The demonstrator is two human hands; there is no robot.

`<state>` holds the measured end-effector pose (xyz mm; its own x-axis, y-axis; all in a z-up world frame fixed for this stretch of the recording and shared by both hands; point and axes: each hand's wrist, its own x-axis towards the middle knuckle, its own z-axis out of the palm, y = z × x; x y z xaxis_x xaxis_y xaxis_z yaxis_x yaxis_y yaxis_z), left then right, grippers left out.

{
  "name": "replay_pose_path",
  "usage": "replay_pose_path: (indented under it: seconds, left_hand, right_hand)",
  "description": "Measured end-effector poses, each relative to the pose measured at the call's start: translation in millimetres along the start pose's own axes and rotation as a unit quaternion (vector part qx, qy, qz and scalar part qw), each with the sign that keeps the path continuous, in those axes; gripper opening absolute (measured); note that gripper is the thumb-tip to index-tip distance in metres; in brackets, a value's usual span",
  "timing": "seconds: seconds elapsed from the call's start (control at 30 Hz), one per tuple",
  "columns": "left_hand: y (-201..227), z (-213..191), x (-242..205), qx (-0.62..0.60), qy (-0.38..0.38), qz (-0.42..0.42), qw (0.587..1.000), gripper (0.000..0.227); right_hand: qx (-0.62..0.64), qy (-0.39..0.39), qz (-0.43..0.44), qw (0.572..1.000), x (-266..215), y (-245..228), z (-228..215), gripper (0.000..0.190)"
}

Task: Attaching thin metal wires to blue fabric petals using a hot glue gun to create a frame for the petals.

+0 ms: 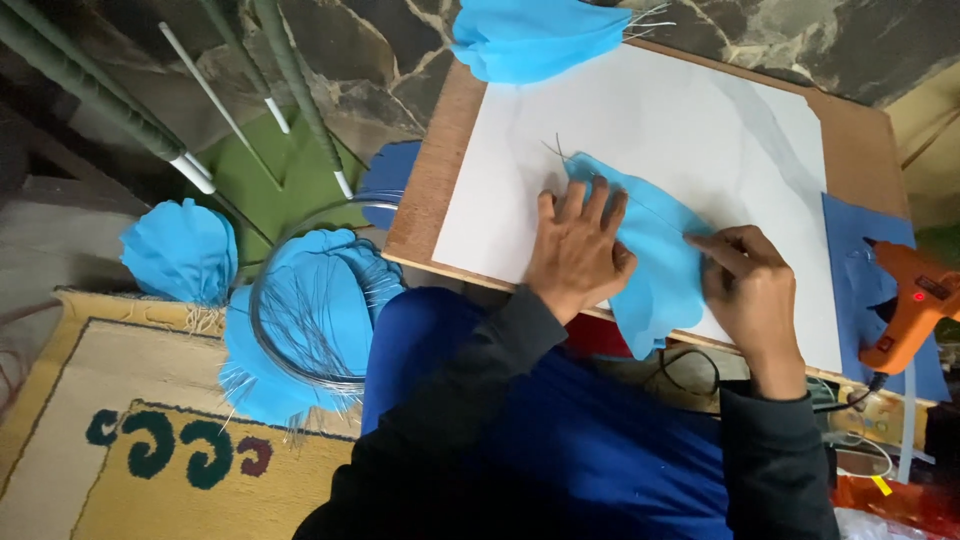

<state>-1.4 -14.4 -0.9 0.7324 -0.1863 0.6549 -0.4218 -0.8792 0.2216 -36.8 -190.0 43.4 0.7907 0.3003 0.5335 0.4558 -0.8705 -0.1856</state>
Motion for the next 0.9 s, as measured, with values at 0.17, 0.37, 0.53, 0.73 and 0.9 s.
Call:
replay_pose_path:
  seconds: [0.17, 0.37, 0.53, 0.73, 0.9]
  left_hand:
    - [-0.4, 1.3, 1.0, 0.010, -0.023, 0.002, 1.000, 0.056]
    - [-1.2, 14.3, 0.3, 0.011, 0.029, 0.014, 0.999, 0.052]
    - [2.1, 8.3, 1.4, 0.018, -0.017, 0.009, 1.000, 0.050]
    - [0.9, 9.7, 2.8, 0.024, -0.018, 0.007, 1.000, 0.051]
    - [1.1, 9.9, 2.4, 0.020, -0.041, 0.006, 0.999, 0.051]
  right_hand:
    - [0.008, -0.001, 0.011, 1.000, -0.9, 0.4, 0.4, 0.032]
    - [0.044, 0.015, 0.002, 0.999, -4.1, 18.2, 5.9, 0.034]
    - [0.114, 0.028, 0.022, 0.993, -4.4, 19.9, 3.0, 0.027]
    - [0.130, 0.029, 0.030, 0.991, -4.4, 20.7, 2.8, 0.021]
    - [0.141, 0.025, 0.042, 0.989, -3.8, 17.1, -0.6, 0.015]
